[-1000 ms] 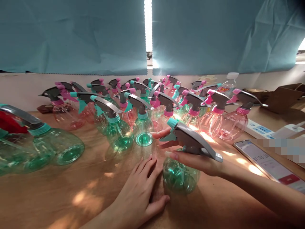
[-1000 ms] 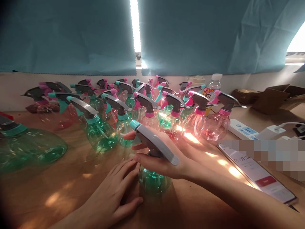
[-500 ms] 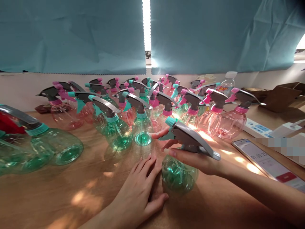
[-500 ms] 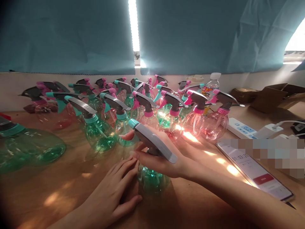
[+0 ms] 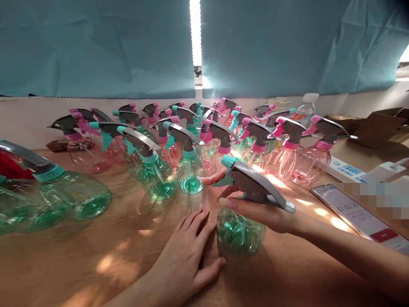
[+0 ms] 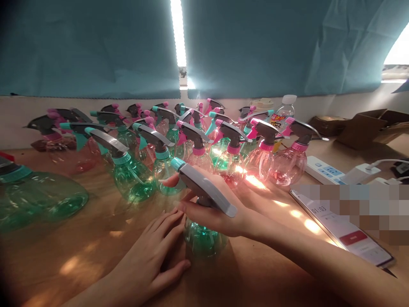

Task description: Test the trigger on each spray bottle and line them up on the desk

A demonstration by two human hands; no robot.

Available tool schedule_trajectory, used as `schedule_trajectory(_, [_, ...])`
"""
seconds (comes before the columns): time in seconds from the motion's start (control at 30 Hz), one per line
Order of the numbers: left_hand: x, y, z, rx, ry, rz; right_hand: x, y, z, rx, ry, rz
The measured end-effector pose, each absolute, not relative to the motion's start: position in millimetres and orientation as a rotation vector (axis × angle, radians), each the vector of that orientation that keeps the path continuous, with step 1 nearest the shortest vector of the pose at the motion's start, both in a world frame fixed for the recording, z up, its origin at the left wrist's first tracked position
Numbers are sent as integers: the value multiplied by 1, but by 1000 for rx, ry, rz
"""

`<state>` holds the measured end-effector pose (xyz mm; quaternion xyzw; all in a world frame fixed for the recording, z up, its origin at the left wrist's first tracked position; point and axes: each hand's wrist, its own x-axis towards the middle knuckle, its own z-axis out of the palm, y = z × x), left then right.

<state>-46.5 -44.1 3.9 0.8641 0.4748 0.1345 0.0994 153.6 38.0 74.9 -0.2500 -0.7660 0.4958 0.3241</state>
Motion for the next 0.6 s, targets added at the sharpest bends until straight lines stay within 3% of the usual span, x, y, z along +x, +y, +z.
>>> schedule_trajectory(0.6, [-46, -44, 6, 2543, 1404, 393, 158, 38, 70, -641, -2037, 1290])
